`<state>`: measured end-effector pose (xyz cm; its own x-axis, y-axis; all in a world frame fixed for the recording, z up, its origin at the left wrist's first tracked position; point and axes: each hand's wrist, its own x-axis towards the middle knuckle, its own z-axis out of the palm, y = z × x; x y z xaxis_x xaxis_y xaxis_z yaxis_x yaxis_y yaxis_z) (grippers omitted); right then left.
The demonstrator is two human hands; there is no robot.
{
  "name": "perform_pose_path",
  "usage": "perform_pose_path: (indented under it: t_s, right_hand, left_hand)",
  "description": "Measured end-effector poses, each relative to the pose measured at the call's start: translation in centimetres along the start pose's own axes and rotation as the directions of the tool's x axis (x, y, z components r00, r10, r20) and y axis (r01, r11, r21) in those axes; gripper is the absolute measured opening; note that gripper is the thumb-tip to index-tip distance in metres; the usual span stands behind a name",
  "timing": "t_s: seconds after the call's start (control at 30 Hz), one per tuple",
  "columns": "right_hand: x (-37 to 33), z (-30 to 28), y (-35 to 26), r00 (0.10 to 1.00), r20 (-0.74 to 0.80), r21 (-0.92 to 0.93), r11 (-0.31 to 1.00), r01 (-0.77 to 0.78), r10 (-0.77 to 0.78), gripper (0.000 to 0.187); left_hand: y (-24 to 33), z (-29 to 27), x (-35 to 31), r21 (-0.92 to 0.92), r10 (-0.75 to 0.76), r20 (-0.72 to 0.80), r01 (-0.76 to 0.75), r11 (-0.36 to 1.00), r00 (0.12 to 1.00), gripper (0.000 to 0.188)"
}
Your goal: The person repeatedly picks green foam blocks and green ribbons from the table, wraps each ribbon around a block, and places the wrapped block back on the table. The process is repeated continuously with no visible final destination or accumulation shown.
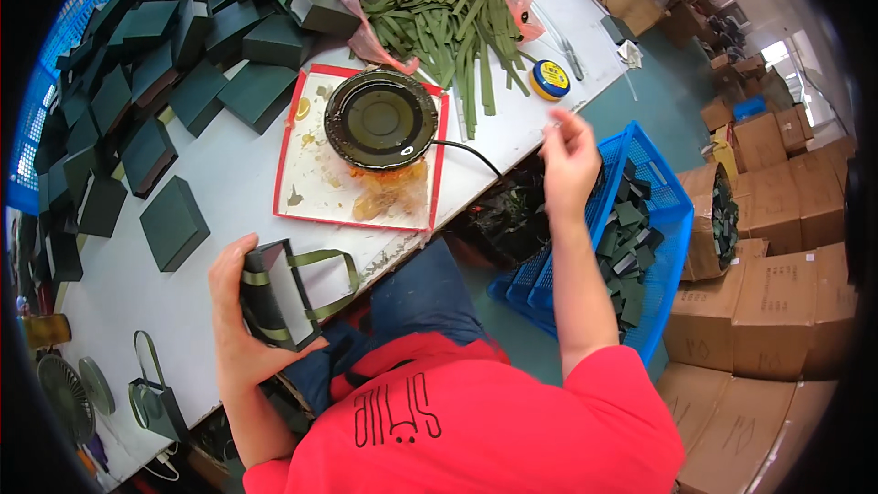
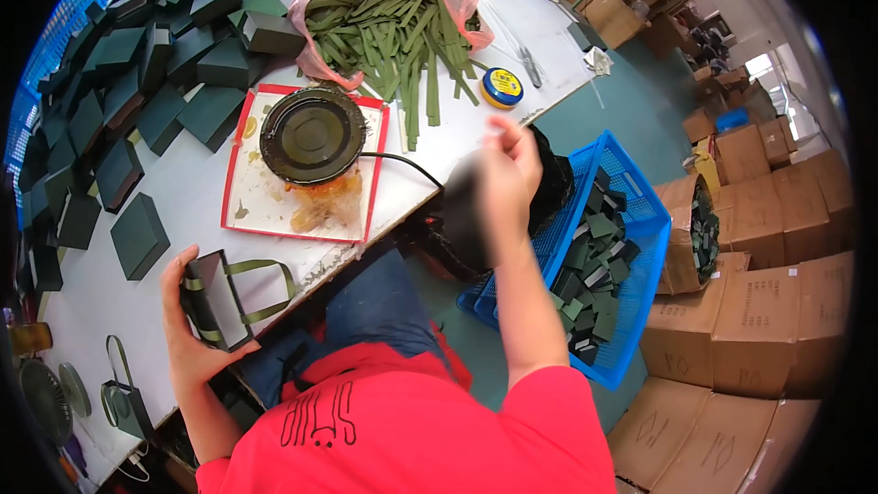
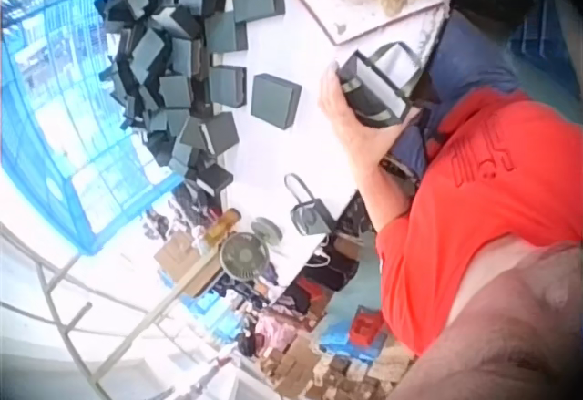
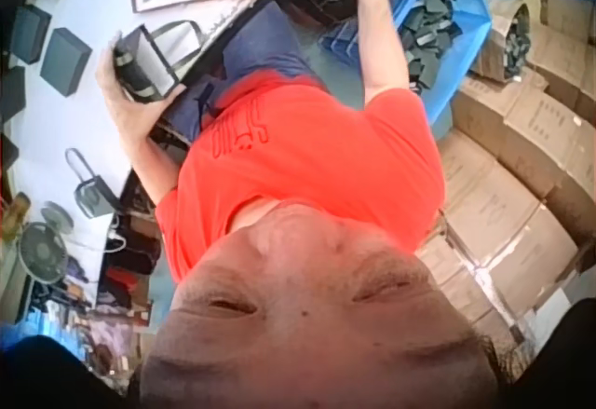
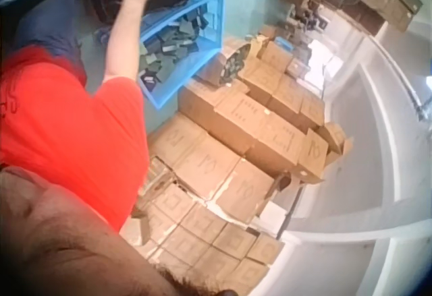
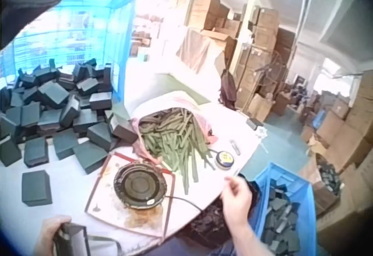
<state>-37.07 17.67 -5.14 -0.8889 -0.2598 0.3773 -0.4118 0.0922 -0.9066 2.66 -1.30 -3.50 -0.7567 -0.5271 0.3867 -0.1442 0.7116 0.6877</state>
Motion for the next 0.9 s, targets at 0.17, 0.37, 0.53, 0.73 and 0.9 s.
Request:
perform_pose_path:
  t_s: [0.17, 0.37, 0.53, 0.73, 0.9]
  right_hand:
    - [19.7, -4.7, 13.5, 0.933, -0.190, -0.506, 0.845, 0.174, -0.305, 0.024]
    - [26.7, -2.4, 19.7, 0.988, 0.109, -0.901, 0.409, 0.145, -0.110, 0.051]
    - [31.2, -10.4, 22.9, 0.993, 0.009, -0.795, 0.602, 0.078, -0.117, 0.038]
    - [14.4, -0.2, 2.5, 0.955, 0.191, 0.203, 0.961, 0.187, -0.226, 0.022]
    - [-0.4, 0.9, -9.4, 0.351, 0.820, 0.277, 0.851, 0.447, -0.452, 0.032]
  left_hand:
    - [0.6, -1.0, 0.3, 0.041, 0.003, -0.006, -0.003, 0.999, 1.000, 0.131]
    - [2.4, -1.5, 0.5, 0.130, -0.027, -0.015, 0.029, 0.991, 1.000, 0.126]
    - [2.2, -2.2, 1.8, 0.068, 0.018, 0.032, -0.020, 0.997, 0.999, 0.120]
    - [2.9, -2.5, 0.7, 0.004, -0.029, 0.035, 0.028, 1.000, 0.999, 0.113]
    - [2.8, -1.9, 2.0, -0.074, 0.015, 0.097, -0.007, 0.997, 0.995, 0.113]
